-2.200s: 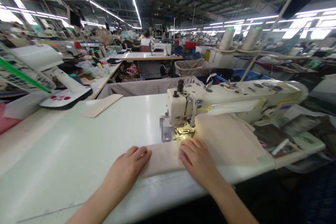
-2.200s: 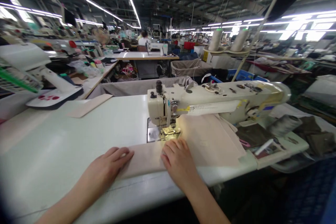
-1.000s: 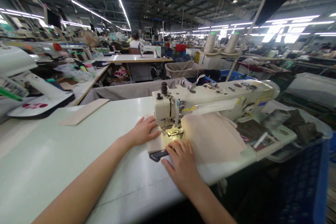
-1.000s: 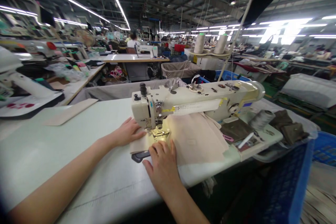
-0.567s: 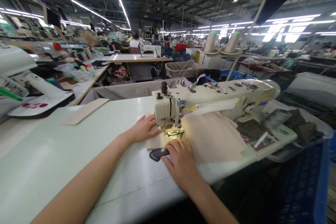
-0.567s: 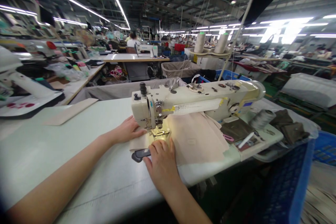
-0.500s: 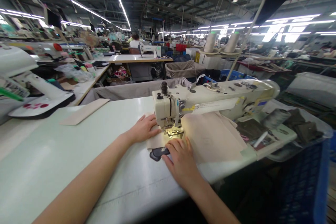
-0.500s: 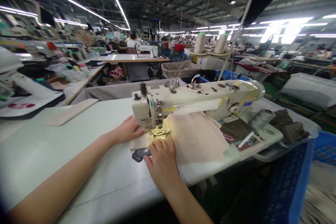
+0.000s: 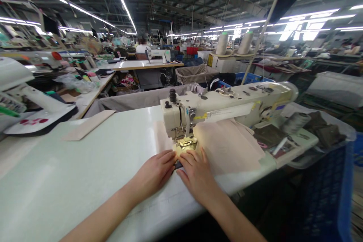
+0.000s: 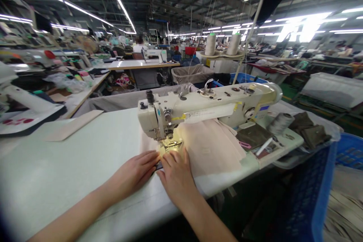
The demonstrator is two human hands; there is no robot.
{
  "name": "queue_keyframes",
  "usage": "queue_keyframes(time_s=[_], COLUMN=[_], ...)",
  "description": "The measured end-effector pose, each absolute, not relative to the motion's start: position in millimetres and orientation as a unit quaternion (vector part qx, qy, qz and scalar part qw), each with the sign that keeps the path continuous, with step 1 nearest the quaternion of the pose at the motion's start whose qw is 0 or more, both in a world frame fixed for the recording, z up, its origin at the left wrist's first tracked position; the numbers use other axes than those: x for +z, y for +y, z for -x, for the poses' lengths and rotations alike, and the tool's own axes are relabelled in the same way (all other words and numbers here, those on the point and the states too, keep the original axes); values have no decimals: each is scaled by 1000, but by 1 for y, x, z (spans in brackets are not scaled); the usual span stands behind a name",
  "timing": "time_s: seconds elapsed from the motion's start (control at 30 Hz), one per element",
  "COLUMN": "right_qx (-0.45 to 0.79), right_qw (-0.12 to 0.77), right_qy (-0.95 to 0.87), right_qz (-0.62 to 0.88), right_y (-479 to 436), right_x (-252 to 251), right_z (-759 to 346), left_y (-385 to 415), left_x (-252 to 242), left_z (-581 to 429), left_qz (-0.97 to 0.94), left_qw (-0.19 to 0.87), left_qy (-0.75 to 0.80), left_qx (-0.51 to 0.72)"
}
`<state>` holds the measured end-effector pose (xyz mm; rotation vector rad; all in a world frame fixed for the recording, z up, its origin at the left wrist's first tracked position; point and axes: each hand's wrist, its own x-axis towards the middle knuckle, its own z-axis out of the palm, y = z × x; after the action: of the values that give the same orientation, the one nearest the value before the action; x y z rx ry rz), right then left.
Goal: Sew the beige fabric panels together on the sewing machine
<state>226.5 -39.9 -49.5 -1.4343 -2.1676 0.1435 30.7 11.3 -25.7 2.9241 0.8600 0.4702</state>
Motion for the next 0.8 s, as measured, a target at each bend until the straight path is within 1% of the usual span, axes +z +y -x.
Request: queue_keyframes(time_s=[0.2, 0.37, 0.5, 0.8], right_qx=[40, 49, 58, 33], right_qw=[264, 269, 281, 270], right_qy=[-803, -799, -793, -790], right_qz=[533, 536, 537, 549], right_y=[-23, -16, -23, -35], right_x=[-45, -44, -47, -58], right_z=[-223, -222, -226, -230], left_y=[34, 49, 50, 48], left_x=[-19, -16, -16, -23], left_z=[-29, -27, -29, -27], left_qz=[-943, -942, -933, -927], left_qw=[60, 54, 49, 48], left_qy=[285, 295, 323, 335], left_qx=[160, 150, 153, 159])
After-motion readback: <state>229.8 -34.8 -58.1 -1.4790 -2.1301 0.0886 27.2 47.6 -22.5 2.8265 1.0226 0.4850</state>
